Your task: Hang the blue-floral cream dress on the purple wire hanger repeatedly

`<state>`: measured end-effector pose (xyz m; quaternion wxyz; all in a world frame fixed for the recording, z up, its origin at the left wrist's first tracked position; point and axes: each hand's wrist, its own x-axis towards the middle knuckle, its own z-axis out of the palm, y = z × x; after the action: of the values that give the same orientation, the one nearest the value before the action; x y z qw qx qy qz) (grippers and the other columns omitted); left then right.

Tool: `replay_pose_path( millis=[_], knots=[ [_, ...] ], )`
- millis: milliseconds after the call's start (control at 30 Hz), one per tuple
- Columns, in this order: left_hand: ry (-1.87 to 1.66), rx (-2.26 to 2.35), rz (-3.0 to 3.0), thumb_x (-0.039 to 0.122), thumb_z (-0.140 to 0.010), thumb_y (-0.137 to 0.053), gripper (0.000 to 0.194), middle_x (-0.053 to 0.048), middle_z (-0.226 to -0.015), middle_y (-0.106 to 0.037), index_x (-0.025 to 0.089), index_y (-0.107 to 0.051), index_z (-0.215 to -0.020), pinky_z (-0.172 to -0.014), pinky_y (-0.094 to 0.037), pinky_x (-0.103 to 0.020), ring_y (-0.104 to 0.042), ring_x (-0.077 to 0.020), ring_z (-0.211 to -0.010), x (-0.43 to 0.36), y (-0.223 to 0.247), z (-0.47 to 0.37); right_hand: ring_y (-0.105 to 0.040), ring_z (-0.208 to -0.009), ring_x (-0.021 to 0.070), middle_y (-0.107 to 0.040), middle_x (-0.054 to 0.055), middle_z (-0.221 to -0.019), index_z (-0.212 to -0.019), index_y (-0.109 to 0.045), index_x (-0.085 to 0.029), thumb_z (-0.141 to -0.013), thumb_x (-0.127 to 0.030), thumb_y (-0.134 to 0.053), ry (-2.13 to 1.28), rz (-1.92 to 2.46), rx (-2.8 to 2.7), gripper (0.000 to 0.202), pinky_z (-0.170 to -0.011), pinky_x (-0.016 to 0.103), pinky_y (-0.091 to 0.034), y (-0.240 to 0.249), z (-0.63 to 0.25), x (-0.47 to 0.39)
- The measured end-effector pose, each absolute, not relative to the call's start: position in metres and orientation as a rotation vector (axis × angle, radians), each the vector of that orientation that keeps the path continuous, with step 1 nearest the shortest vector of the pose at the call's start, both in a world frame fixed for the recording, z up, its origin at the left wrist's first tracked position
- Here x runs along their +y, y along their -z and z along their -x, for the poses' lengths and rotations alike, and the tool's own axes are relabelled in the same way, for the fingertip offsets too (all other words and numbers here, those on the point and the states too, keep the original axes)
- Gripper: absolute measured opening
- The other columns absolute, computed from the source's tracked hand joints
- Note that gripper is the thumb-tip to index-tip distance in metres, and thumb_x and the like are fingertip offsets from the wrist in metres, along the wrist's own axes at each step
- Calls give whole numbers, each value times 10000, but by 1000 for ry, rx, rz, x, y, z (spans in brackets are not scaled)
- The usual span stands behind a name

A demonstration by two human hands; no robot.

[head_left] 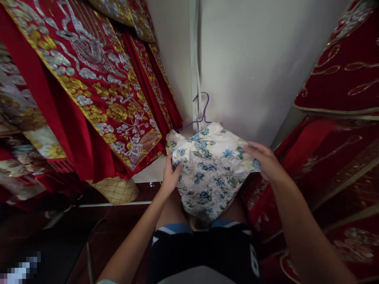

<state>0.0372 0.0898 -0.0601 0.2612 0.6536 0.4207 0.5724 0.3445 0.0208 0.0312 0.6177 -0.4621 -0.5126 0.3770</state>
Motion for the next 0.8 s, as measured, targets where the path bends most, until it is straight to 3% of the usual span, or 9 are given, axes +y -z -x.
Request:
replay_pose_path(
  millis=[100, 333, 467, 600, 700, 800],
  knots=[
    [-1600, 1161, -1757, 399, -888, -585, 540, -149, -1408, -509, 223, -424, -1373, -1085, -415, -464, -532, -272, -1262, 89, 60, -37, -689, -694, 217, -730, 21, -814, -918, -698, -237, -716, -546, -767, -854, 1076, -1245, 376, -600, 319, -549, -41, -329, 18],
    [-1746, 1241, -2204, 435, -926, -570, 723, -161, -1582, -272, 273, -216, -1536, -1200, -239, -525, -256, -303, -1479, 66, 16, -36, -708, -760, 260, -719, 60, -785, -870, -681, -255, -755, -501, -707, -775, 954, -1053, 273, -628, 375, -589, -67, -317, 17],
    [-1733, 1283, -2467, 463, -845, -671, 936, -160, -1633, -156, 266, -109, -1568, -1217, -137, -565, -142, -351, -1510, 62, -27, -29, -658, -620, 214, -673, 27, -714, -860, -684, -260, -781, -443, -714, -701, 949, -974, 201, -529, 326, -548, -58, -316, -27],
    [-1614, 1346, -2518, 419, -733, -768, 1105, -197, -1563, -285, 229, -78, -1576, -1192, -136, -608, -266, -401, -1442, 74, -46, -20, -501, -450, 161, -577, 3, -612, -849, -721, -285, -792, -411, -732, -676, 1059, -1106, 139, -363, 268, -367, -40, -318, -76],
    [-1471, 1297, -2580, 363, -718, -761, 1056, -191, -1448, -415, 224, -140, -1561, -1133, -273, -580, -426, -375, -1295, 76, -37, -22, -504, -477, 180, -593, 14, -629, -870, -741, -314, -800, -398, -723, -661, 1101, -1306, 110, -372, 280, -363, -37, -320, -98],
    [-1361, 1192, -2666, 376, -709, -755, 982, -173, -1321, -484, 207, -235, -1525, -1052, -371, -542, -479, -346, -1171, 72, -19, -32, -482, -461, 171, -578, 5, -597, -898, -743, -324, -832, -386, -688, -734, 1078, -1401, 106, -381, 273, -363, -39, -318, -110]
  ],
)
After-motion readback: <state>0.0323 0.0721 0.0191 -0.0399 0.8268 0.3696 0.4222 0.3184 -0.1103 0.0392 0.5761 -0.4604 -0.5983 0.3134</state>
